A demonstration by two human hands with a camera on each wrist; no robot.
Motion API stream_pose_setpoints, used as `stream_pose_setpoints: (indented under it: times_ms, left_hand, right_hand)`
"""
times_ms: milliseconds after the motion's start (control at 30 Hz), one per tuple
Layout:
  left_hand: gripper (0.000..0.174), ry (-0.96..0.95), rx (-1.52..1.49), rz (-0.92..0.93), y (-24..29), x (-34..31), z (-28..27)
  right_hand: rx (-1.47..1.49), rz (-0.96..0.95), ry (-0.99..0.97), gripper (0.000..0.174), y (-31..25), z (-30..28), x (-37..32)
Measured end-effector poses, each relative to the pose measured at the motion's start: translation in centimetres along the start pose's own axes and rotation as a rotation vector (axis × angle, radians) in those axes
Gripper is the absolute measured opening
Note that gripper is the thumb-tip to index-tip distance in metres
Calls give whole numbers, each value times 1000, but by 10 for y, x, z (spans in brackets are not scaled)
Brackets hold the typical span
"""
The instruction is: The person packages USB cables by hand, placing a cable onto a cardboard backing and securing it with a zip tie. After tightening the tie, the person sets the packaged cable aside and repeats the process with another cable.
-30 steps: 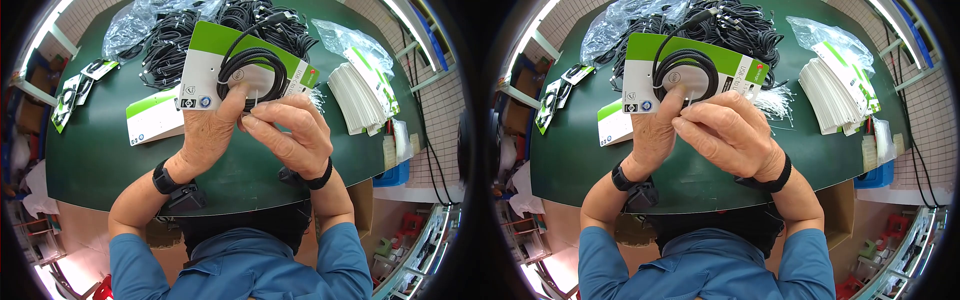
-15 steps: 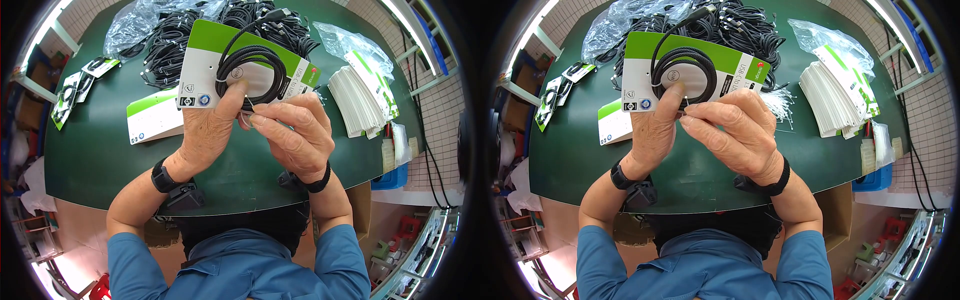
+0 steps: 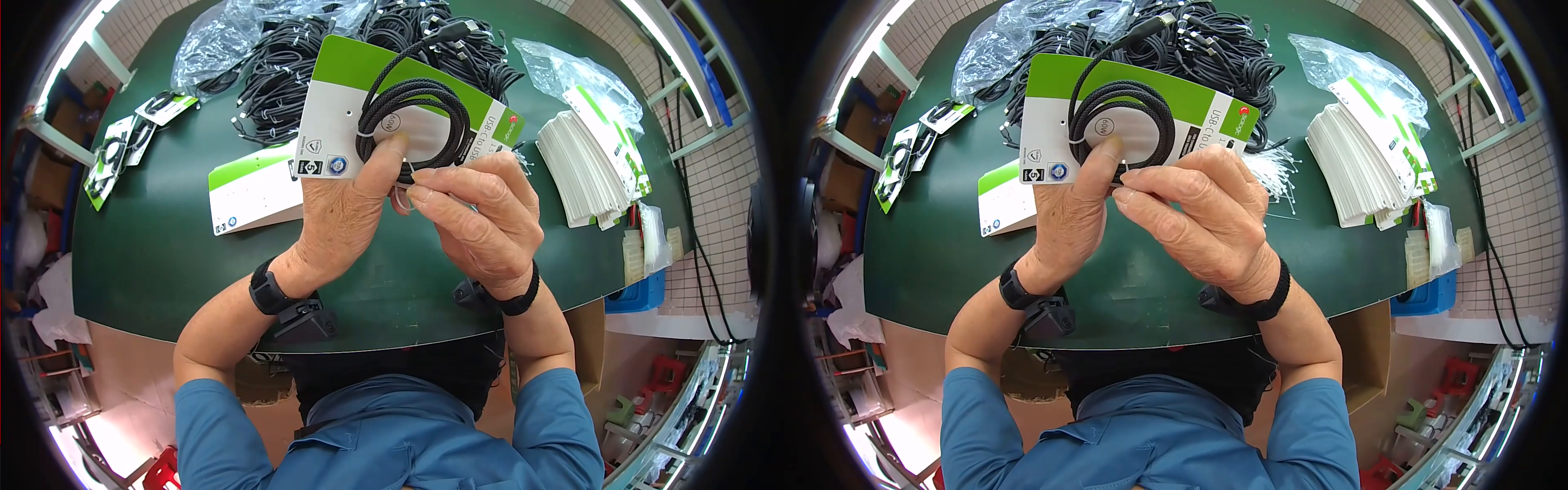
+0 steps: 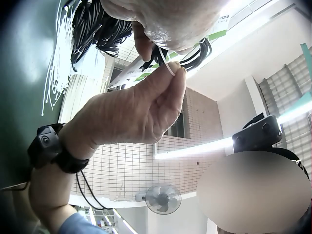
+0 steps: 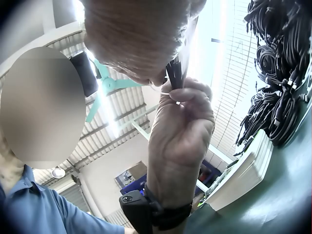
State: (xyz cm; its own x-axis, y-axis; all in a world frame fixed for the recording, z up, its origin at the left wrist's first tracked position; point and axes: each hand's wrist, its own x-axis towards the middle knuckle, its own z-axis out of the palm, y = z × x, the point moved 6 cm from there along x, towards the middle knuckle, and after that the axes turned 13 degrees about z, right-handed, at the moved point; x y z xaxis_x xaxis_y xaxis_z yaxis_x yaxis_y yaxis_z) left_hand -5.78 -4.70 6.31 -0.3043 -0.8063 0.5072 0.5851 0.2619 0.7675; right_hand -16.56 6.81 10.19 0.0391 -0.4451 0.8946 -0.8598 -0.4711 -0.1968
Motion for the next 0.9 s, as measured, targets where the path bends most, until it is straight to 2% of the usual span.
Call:
stream_pose_setpoints:
  times_ms: [67, 133, 200, 500, 567, 600, 633, 700, 767, 800, 900]
  left_hand:
    - [22, 0, 2, 0, -3, 1, -1]
    - [21, -2, 103, 172, -7, 5, -5]
    - [20, -4, 155, 259, -6, 5, -7]
    - [17, -28, 61, 7, -2, -3, -2]
    - [15, -56, 58, -65, -7, -8, -4]
    - [15, -63, 58, -54, -4, -12, -6]
    - [15, -190, 305, 14, 3, -13, -5]
    - [14, -326, 549, 178, 7, -4, 3]
    - [14, -202, 324, 98, -8, -10, -7]
    - [14, -215, 322, 131, -5, -10, -4]
    - [14, -124, 186, -15, -8, -8, -4]
  right_hand:
    - [17, 62, -31, 41, 1, 0, -1]
    - [17, 57, -47, 41, 1, 2, -2]
    - [17, 51, -80, 43, 0, 4, -3]
    - [11, 68, -29, 37, 1, 2, 2]
    - [28, 126, -52, 34, 4, 4, 2]
    - [34, 147, -55, 32, 6, 5, 4]
    - [22, 119, -30, 32, 3, 5, 5]
    - [150, 239, -17, 28, 9, 6, 7]
    - [134, 233, -23, 27, 7, 5, 8]
    - [134, 262, -58, 27, 8, 6, 9]
    - [78, 179, -66, 26, 4, 5, 9]
